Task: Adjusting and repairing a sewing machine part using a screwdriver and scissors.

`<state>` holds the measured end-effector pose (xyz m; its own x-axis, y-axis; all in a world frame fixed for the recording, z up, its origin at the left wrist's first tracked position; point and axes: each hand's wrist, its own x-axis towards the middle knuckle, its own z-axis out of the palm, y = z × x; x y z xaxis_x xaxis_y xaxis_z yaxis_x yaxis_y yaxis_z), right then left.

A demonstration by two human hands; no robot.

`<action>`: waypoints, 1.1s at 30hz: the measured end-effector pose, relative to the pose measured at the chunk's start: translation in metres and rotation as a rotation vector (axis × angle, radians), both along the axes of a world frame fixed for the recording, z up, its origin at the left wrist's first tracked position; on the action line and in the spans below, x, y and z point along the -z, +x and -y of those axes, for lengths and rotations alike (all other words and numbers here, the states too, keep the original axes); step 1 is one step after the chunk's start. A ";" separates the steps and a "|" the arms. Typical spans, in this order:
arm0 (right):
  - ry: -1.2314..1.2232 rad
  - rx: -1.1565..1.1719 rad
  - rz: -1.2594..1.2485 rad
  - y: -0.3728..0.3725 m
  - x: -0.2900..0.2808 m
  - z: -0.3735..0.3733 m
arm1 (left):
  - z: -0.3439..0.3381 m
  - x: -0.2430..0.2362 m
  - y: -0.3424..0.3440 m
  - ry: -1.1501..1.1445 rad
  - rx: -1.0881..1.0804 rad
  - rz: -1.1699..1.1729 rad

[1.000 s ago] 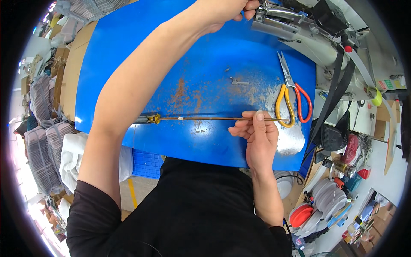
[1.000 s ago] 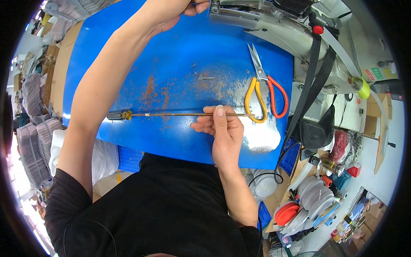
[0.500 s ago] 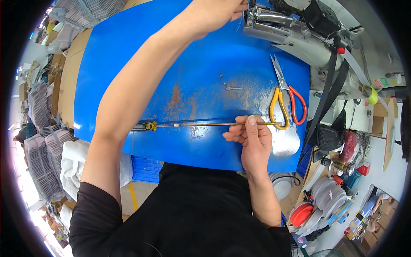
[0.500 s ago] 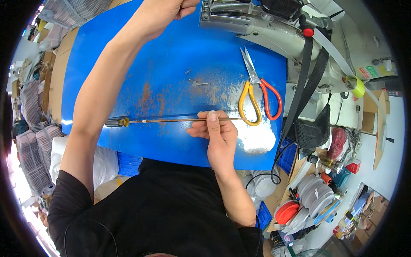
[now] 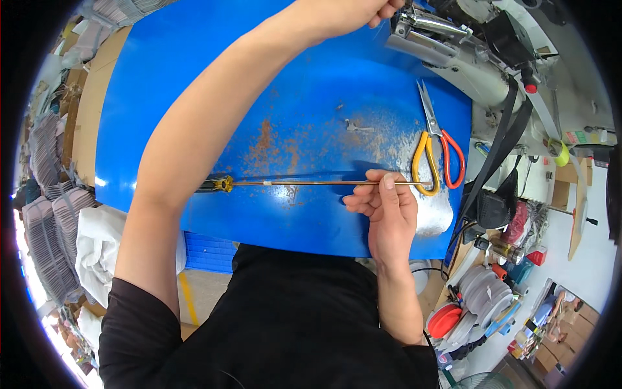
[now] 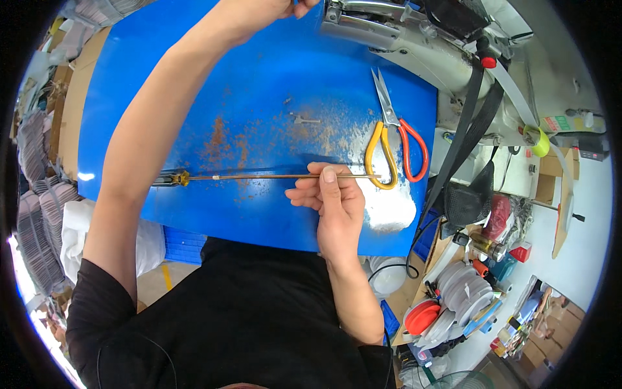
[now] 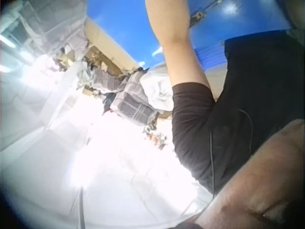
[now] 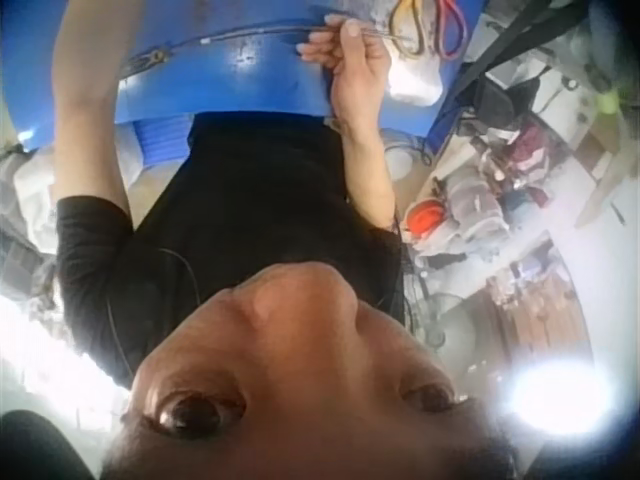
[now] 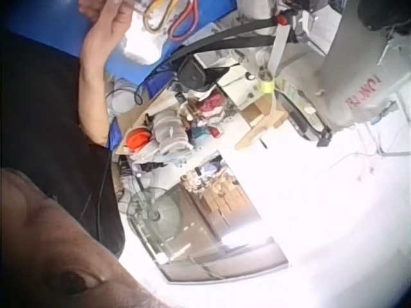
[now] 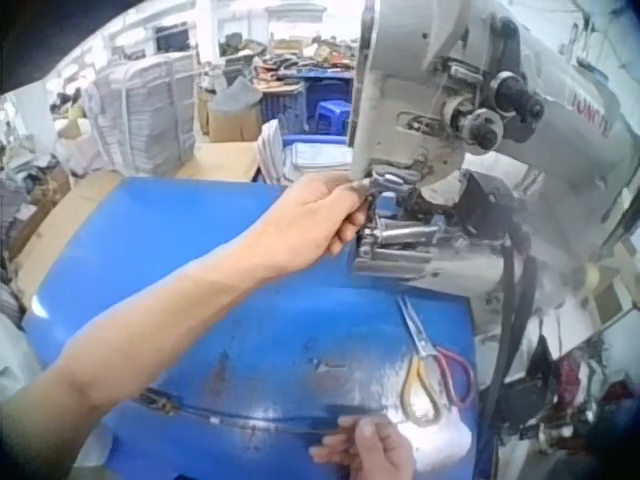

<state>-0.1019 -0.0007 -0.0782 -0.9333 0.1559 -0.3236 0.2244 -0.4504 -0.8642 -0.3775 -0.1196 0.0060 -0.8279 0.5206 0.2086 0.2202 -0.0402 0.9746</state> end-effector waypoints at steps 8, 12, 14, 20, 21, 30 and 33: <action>-0.006 -0.004 0.032 0.000 0.001 0.001 | 0.019 -0.016 0.013 -0.142 -0.238 -0.509; 0.013 0.006 0.037 -0.002 0.004 0.003 | 0.026 -0.023 0.014 -0.084 -0.254 -0.660; 0.004 0.013 0.028 -0.003 0.004 0.003 | 0.025 -0.023 0.012 -0.110 -0.266 -0.694; 0.033 0.031 0.045 -0.005 0.005 0.005 | 0.021 -0.023 -0.002 -0.119 -0.295 -0.887; 0.041 0.031 0.044 -0.005 0.005 0.005 | 0.022 -0.024 0.000 -0.081 -0.251 -0.758; 0.082 0.026 0.056 -0.006 0.005 0.009 | 0.018 0.016 -0.044 0.380 -0.404 0.227; 0.072 0.036 0.066 -0.007 0.005 0.008 | 0.022 0.022 -0.029 0.180 -0.473 -0.320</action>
<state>-0.1088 -0.0089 -0.0830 -0.9037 0.2137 -0.3711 0.2669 -0.3966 -0.8784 -0.4064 -0.1419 -0.0157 -0.8426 0.0447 0.5366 0.5361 -0.0243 0.8438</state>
